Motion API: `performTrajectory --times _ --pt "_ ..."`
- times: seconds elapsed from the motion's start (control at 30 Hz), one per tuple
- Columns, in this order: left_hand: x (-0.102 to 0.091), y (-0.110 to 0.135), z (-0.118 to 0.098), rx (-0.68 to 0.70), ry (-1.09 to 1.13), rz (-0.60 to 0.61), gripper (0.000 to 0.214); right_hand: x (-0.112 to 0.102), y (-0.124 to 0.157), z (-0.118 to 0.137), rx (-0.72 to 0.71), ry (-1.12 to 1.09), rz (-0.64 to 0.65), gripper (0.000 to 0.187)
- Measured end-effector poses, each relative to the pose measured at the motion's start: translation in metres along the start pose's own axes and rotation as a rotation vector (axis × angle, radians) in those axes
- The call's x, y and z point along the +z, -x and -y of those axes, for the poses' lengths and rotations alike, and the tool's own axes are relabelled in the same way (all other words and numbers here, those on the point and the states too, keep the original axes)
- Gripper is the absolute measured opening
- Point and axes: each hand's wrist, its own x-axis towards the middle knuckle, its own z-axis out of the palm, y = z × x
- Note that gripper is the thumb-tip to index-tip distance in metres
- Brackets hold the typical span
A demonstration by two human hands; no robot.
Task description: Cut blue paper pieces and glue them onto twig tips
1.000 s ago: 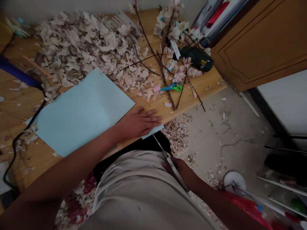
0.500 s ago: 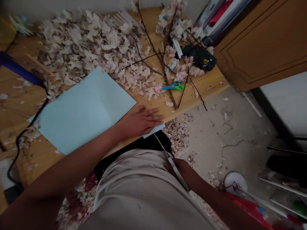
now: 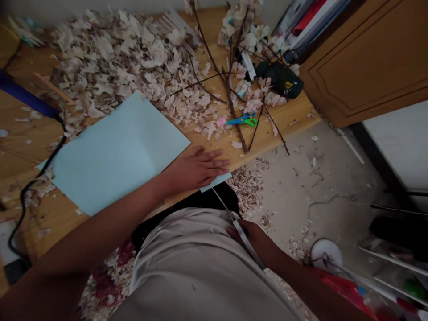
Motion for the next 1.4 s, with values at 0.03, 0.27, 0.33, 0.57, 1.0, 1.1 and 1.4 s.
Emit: performTrajectory --times 0.03,0.27,0.33,0.57,1.0,1.1,1.4 --pt "0.000 0.000 0.000 0.000 -0.001 0.001 0.044 0.000 -0.001 0.000 0.009 0.000 -0.009 0.047" --pt "-0.003 0.001 -0.001 0.001 -0.007 0.004 0.043 0.001 -0.002 0.004 0.029 -0.028 -0.057 0.050" --pt "-0.003 0.001 -0.001 0.001 -0.015 0.008 0.043 0.002 -0.002 0.004 0.036 -0.031 -0.061 0.049" --pt "-0.001 0.000 -0.001 -0.001 -0.028 0.003 0.043 0.001 -0.005 0.002 0.044 -0.016 -0.051 0.052" --pt "-0.001 0.001 -0.001 0.008 -0.039 -0.019 0.042 0.001 -0.005 0.007 0.024 -0.002 -0.089 0.058" --pt "-0.001 0.001 -0.001 0.006 -0.033 -0.027 0.043 0.000 -0.004 0.009 0.024 -0.007 -0.089 0.058" --pt "0.000 0.001 -0.001 0.005 -0.037 -0.010 0.042 0.000 -0.005 0.011 0.059 0.006 -0.071 0.057"
